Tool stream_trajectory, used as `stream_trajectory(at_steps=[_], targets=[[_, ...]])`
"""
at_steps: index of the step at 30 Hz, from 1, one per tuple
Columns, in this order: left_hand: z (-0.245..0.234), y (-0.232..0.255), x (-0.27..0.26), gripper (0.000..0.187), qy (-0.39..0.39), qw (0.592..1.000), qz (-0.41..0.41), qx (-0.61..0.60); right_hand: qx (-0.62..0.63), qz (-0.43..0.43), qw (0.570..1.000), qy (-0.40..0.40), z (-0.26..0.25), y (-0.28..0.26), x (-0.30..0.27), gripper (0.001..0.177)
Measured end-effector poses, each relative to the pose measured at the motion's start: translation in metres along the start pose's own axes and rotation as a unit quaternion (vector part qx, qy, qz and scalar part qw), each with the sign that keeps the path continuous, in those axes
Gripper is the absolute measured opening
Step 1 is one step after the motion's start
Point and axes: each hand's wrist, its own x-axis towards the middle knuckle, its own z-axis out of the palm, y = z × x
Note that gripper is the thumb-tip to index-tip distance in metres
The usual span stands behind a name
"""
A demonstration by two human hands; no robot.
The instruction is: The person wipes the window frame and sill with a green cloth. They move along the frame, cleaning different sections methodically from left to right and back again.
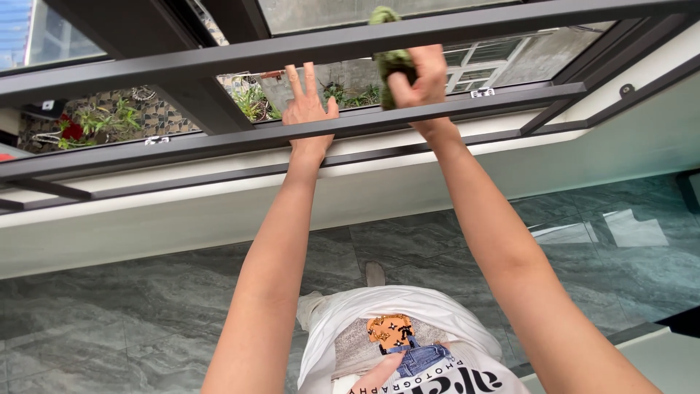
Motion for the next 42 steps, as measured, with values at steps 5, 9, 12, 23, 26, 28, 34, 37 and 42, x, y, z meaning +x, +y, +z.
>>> stream_trajectory(at_steps=[5,9,12,23,26,28,34,37,42], targets=[[-0.021,-0.005,-0.015,0.089,0.011,0.999,0.034,-0.034,-0.150,0.067,0.981,-0.104,0.055,0.029,-0.015,0.055],[-0.052,-0.015,-0.034,0.070,0.052,0.998,0.038,-0.007,-0.238,0.059,0.963,-0.115,0.103,0.053,-0.025,0.056],[-0.067,-0.015,-0.041,0.051,0.136,0.988,0.013,-0.067,-0.228,0.020,0.967,-0.110,0.140,0.021,-0.014,0.065],[-0.100,-0.002,-0.043,0.035,0.187,0.970,-0.043,-0.148,-0.192,-0.107,0.954,-0.205,0.154,-0.014,-0.002,0.067],[-0.108,0.002,-0.045,0.033,0.193,0.969,-0.042,-0.150,-0.170,-0.165,0.947,-0.217,0.145,-0.022,0.003,0.058],[-0.114,0.002,-0.045,0.032,0.197,0.967,-0.046,-0.158,-0.149,-0.194,0.945,-0.217,0.151,-0.021,0.006,0.051],[-0.113,-0.001,-0.045,0.031,0.189,0.966,-0.079,-0.156,-0.160,-0.150,0.960,-0.172,0.164,-0.011,0.002,0.051],[-0.110,-0.004,-0.048,0.036,0.193,0.961,-0.077,-0.183,-0.255,-0.083,0.954,-0.135,0.157,0.017,-0.011,0.043],[-0.113,-0.003,-0.047,0.039,0.207,0.960,-0.058,-0.181,-0.275,-0.039,0.954,-0.114,0.120,0.050,-0.022,0.039]])
